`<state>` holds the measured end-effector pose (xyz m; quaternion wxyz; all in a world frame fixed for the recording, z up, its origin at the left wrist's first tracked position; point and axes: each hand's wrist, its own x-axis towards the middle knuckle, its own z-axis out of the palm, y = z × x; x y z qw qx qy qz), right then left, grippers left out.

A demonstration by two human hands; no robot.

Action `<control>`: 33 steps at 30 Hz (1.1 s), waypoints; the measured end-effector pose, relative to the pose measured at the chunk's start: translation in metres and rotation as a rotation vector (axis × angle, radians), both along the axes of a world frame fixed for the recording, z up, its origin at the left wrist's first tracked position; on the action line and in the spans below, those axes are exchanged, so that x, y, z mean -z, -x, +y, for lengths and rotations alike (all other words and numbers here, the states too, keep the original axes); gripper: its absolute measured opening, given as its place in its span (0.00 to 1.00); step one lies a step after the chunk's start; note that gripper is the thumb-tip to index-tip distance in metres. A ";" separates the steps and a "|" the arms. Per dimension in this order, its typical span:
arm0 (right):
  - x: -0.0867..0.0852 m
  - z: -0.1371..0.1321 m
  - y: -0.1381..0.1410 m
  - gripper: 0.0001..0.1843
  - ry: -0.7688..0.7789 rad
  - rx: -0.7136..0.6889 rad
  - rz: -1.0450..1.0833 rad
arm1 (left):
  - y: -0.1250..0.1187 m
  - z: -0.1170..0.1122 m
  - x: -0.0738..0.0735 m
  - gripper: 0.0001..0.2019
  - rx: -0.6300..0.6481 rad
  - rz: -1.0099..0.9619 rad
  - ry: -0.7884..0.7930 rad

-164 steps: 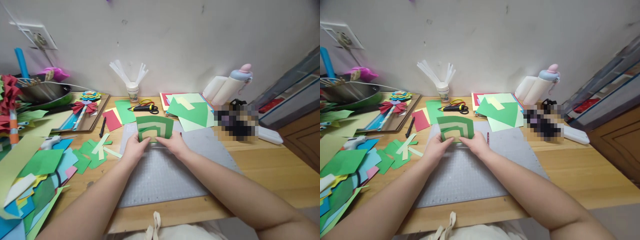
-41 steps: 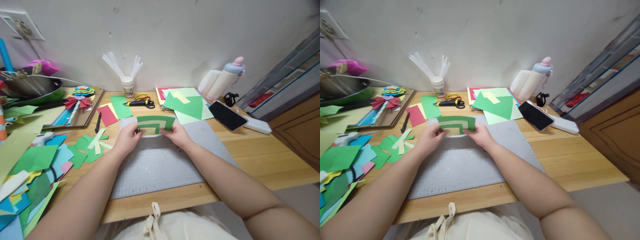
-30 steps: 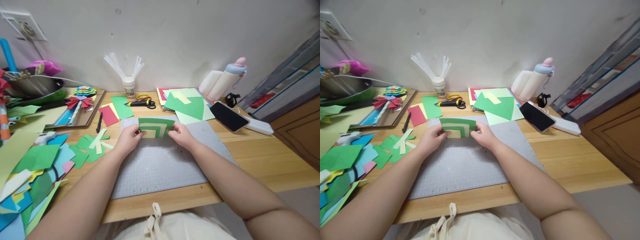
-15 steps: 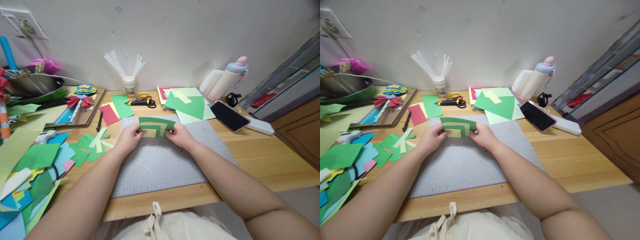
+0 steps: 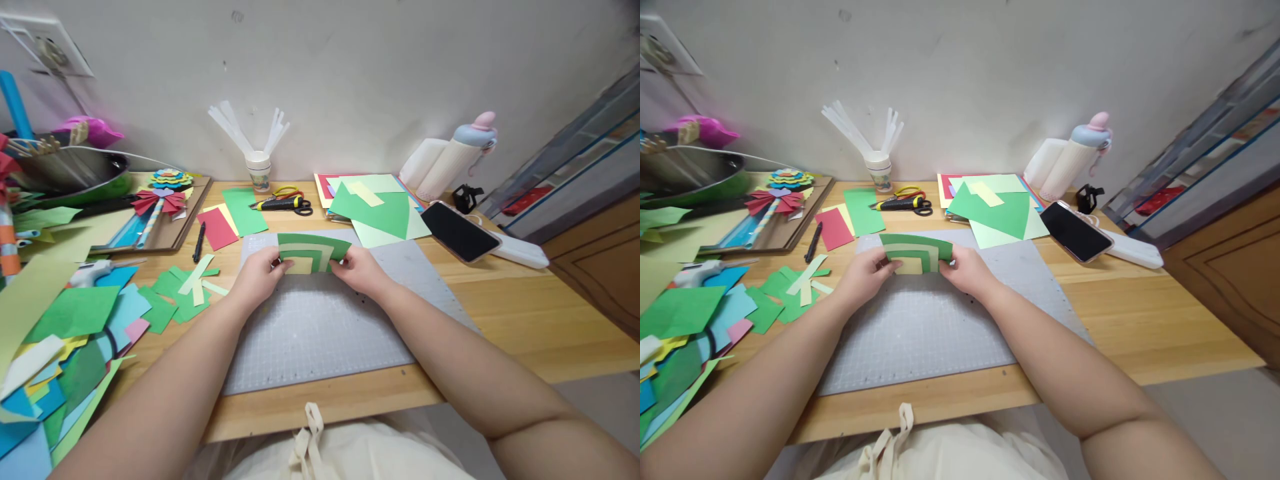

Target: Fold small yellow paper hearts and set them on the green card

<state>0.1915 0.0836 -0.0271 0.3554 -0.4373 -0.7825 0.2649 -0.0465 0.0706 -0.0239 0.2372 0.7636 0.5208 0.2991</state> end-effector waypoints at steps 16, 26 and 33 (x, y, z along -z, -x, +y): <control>-0.021 -0.021 0.000 0.19 -0.138 0.308 0.069 | 0.000 0.001 0.004 0.11 0.019 0.044 0.030; -0.021 -0.044 0.027 0.16 0.077 0.179 -0.363 | 0.001 0.002 0.005 0.11 0.024 0.052 0.040; -0.017 -0.044 0.031 0.24 0.167 0.145 -0.402 | 0.000 0.002 0.003 0.11 0.021 0.073 0.059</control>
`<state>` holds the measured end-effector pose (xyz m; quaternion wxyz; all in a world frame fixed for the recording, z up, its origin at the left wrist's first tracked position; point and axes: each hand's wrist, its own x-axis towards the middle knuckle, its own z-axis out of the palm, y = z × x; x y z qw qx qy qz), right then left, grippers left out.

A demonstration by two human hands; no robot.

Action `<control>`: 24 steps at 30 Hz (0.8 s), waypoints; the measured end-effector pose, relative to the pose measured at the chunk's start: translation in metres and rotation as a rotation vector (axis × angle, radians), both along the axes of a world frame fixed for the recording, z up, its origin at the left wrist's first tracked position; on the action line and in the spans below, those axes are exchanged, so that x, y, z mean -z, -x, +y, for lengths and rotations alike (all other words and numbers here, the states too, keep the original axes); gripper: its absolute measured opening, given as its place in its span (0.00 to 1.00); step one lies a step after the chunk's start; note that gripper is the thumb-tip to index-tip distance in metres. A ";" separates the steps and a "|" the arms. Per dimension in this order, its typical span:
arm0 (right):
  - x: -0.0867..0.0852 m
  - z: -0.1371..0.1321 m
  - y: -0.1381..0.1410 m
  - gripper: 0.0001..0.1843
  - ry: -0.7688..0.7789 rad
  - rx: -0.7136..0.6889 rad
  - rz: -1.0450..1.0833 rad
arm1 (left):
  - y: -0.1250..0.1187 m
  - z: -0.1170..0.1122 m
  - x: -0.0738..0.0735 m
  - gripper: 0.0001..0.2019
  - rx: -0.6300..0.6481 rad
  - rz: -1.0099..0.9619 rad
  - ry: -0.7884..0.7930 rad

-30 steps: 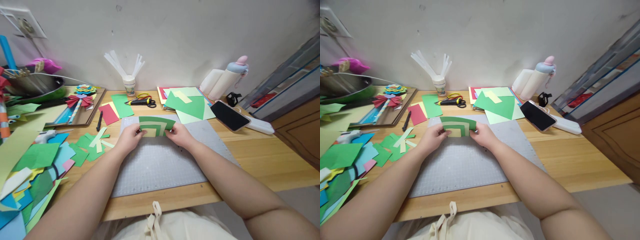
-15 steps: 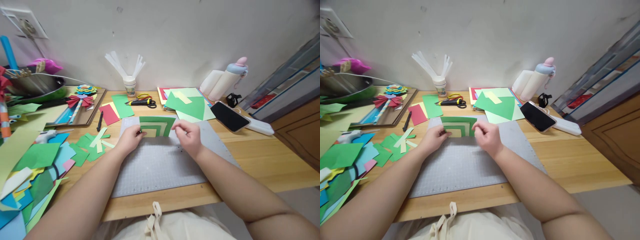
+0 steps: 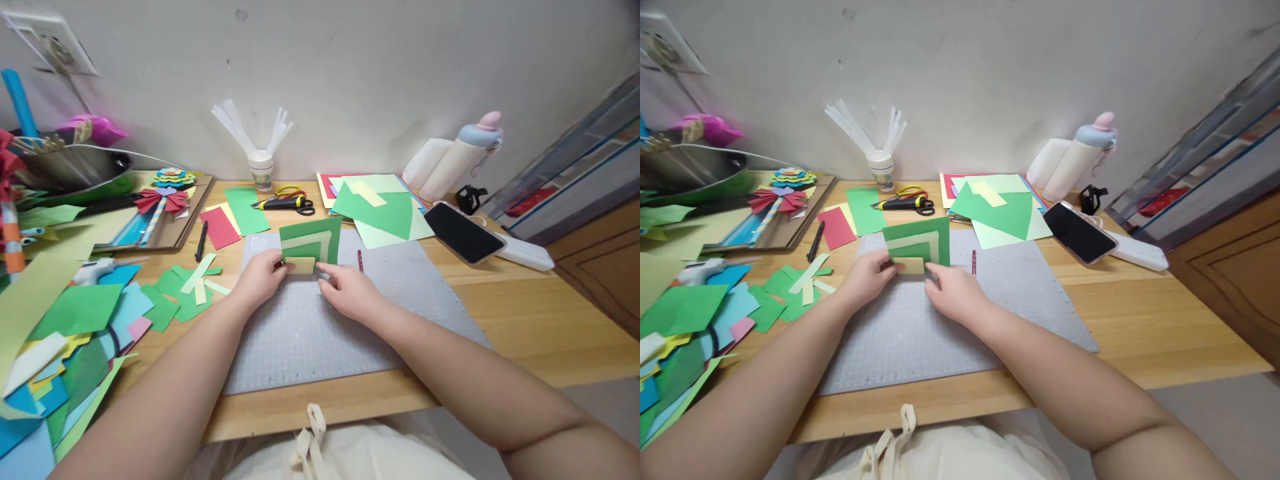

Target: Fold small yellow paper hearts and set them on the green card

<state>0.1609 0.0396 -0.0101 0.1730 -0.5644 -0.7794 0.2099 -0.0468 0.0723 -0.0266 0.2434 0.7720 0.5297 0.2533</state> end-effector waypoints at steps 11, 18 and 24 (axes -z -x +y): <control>-0.001 -0.005 0.004 0.26 0.024 -0.021 -0.018 | 0.001 -0.001 -0.001 0.11 0.016 0.005 -0.003; -0.001 -0.006 0.005 0.26 0.028 -0.025 -0.023 | 0.000 -0.001 -0.004 0.11 0.019 0.018 -0.016; -0.002 -0.006 0.006 0.26 0.021 -0.034 -0.009 | -0.001 -0.003 -0.007 0.12 0.035 0.017 -0.028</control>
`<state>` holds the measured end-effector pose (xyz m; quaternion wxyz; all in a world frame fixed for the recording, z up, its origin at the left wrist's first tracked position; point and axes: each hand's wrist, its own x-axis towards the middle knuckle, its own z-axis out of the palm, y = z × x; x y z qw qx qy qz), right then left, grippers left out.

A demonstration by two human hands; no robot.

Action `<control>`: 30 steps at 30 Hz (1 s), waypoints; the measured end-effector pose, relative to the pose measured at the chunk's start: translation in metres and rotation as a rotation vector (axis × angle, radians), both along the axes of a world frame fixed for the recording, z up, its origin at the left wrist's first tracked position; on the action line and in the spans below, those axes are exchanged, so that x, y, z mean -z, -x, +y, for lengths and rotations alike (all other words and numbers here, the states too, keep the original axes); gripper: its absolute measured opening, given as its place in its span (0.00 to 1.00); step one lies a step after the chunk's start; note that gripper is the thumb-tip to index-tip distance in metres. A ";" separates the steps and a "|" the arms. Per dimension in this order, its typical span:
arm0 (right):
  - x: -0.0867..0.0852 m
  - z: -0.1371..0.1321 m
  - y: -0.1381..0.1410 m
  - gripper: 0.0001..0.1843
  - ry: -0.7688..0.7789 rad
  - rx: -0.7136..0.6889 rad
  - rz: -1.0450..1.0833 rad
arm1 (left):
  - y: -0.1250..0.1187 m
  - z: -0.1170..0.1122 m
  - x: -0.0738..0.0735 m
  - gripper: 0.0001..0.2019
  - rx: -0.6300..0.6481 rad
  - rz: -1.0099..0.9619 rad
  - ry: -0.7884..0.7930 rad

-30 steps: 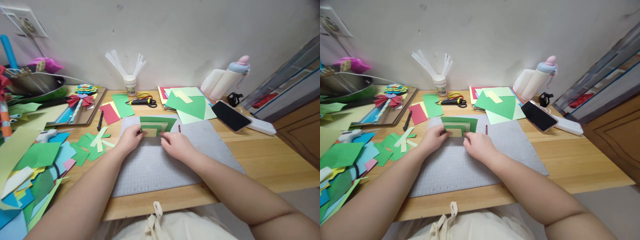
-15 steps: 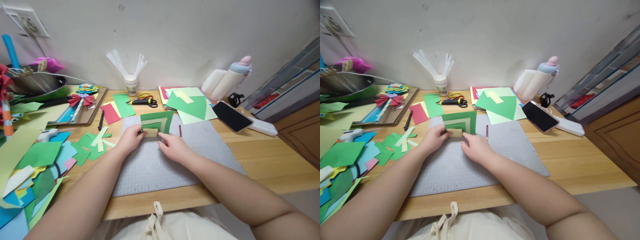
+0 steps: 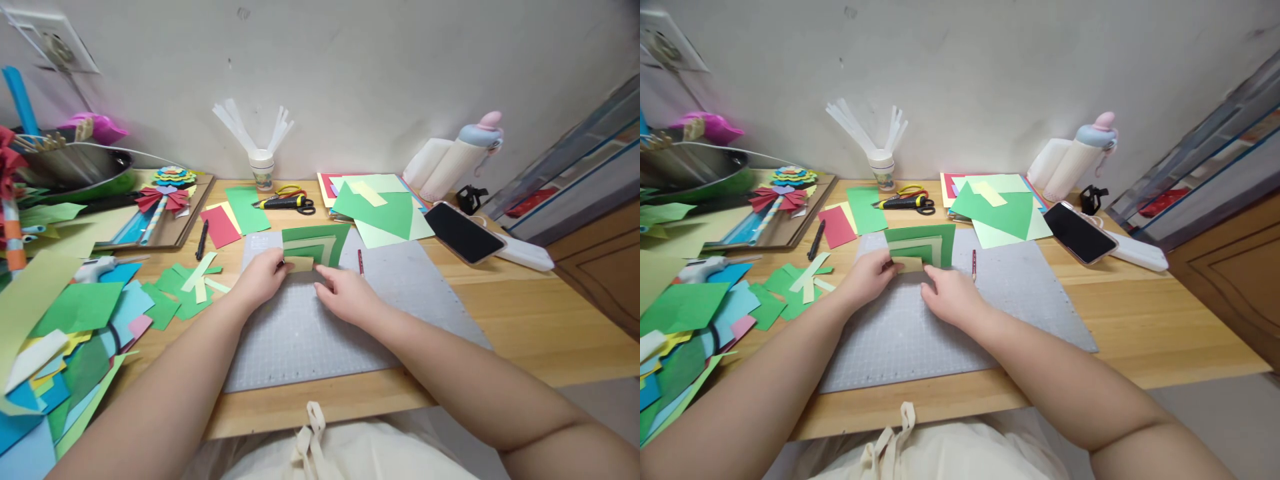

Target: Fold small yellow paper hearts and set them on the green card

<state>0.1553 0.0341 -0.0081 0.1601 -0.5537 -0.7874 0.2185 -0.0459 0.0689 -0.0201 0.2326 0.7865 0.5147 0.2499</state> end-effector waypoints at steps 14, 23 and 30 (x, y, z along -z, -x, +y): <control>0.002 0.006 -0.009 0.11 -0.074 0.114 0.210 | 0.000 0.000 0.003 0.12 0.006 0.008 -0.030; 0.022 0.043 -0.018 0.20 -0.098 0.112 0.609 | 0.001 0.000 0.003 0.10 -0.010 0.022 -0.030; 0.027 0.043 -0.013 0.13 -0.012 0.061 0.727 | -0.001 -0.001 -0.001 0.12 -0.045 -0.036 -0.010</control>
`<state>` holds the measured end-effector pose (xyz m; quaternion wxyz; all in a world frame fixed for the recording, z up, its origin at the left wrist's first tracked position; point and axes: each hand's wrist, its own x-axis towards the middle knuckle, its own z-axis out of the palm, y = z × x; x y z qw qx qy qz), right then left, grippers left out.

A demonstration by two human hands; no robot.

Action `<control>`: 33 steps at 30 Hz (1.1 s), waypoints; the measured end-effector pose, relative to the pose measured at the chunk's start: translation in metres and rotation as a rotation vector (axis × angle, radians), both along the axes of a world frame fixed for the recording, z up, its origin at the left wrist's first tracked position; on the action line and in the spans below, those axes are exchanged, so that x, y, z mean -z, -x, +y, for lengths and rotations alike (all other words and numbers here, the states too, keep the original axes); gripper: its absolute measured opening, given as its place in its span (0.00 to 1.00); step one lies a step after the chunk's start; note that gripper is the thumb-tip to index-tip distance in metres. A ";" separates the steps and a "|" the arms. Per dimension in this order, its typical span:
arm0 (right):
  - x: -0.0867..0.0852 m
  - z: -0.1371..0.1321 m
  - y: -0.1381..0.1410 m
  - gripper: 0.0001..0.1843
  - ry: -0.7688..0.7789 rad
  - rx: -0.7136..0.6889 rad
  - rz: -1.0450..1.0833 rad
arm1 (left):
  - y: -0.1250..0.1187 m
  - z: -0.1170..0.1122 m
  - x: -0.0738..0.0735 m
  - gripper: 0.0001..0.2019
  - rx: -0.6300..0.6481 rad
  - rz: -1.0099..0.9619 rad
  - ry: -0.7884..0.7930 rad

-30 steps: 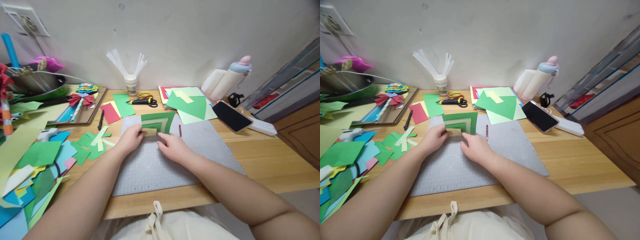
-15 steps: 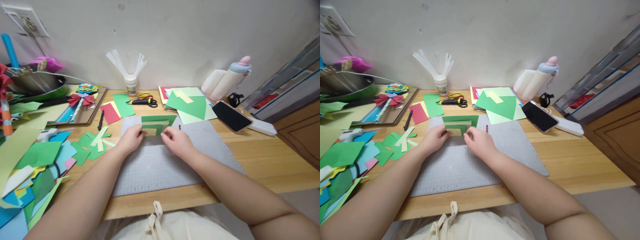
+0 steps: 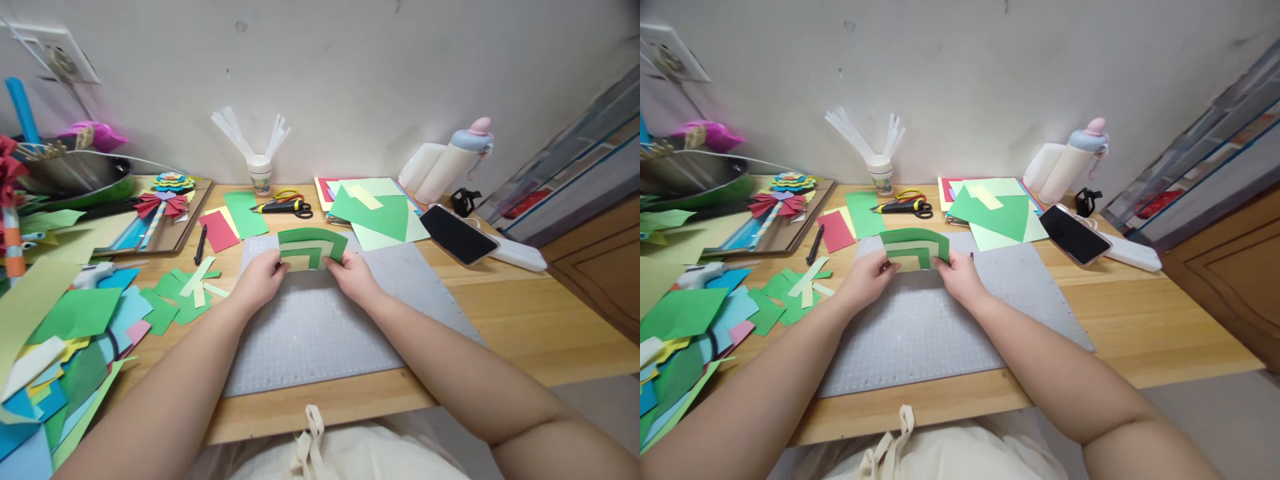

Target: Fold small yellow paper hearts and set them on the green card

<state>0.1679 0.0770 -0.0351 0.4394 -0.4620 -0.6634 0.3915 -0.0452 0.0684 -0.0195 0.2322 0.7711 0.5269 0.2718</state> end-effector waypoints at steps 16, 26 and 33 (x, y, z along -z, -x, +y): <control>-0.010 -0.001 -0.005 0.09 0.355 -0.050 0.172 | -0.008 -0.009 -0.008 0.11 -0.063 -0.229 0.310; -0.035 0.018 -0.043 0.16 0.189 0.249 -0.204 | -0.002 -0.003 -0.012 0.12 -0.259 -0.203 0.392; -0.029 0.030 -0.071 0.07 0.209 0.269 -0.669 | -0.001 -0.004 -0.021 0.10 -0.364 -0.162 0.406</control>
